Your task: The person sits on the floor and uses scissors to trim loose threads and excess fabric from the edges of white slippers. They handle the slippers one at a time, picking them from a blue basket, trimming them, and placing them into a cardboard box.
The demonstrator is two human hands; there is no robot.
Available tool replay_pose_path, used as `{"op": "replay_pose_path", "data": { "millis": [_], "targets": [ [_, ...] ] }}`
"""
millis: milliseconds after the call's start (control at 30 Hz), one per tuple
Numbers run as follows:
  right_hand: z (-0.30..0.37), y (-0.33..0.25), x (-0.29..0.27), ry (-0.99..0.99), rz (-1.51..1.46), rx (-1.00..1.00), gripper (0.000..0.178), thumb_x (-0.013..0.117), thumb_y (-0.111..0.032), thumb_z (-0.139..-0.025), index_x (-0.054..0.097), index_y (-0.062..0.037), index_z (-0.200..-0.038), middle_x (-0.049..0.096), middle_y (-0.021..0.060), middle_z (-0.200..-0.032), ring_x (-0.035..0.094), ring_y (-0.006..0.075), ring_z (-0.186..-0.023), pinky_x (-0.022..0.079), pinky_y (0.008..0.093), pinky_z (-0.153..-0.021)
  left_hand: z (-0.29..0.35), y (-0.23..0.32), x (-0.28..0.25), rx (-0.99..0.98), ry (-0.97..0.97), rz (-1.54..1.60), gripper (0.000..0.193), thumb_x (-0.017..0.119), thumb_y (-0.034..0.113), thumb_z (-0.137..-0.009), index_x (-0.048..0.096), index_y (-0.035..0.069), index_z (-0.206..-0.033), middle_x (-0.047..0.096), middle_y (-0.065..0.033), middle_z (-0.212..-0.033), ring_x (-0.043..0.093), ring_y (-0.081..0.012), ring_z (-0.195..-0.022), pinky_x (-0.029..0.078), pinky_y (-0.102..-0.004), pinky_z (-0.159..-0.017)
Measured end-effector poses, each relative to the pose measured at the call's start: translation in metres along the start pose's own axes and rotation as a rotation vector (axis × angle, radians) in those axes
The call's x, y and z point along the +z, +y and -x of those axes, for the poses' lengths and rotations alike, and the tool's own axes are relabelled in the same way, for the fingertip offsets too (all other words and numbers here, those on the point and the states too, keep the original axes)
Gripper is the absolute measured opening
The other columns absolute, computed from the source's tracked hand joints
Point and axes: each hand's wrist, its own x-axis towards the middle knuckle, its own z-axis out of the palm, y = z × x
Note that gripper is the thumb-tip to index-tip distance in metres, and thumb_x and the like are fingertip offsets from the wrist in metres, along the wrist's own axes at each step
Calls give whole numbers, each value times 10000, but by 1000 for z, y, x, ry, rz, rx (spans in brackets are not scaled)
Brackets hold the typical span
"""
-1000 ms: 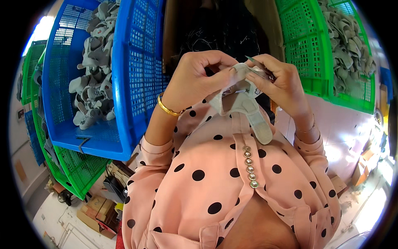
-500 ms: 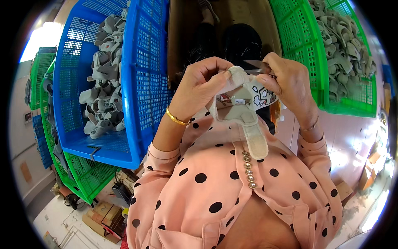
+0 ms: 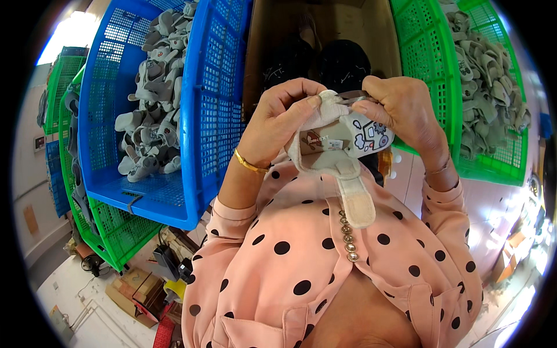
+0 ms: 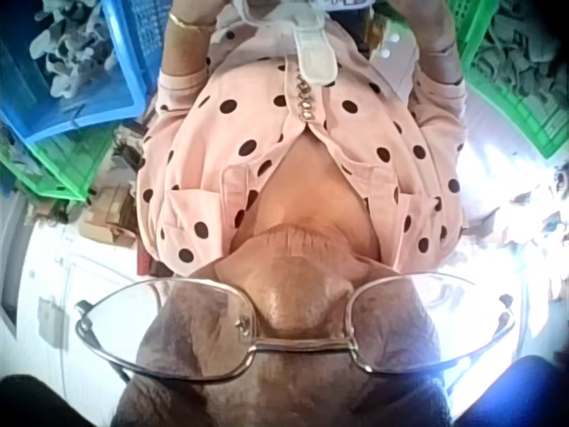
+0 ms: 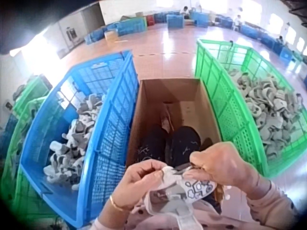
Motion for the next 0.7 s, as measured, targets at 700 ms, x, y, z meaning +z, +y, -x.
{"op": "replay_pose_path", "data": {
  "millis": [700],
  "targets": [
    [7, 93, 0, -109, -1134, 589, 389, 687, -294, -865, 620, 35, -1063, 613, 14, -842, 511, 61, -739, 447, 217, -654, -99, 28, 19, 428, 112, -763, 110, 628, 36, -841, 659, 40, -947, 632, -90, -858, 567, -193, -685, 460, -276, -629]
  ]
}}
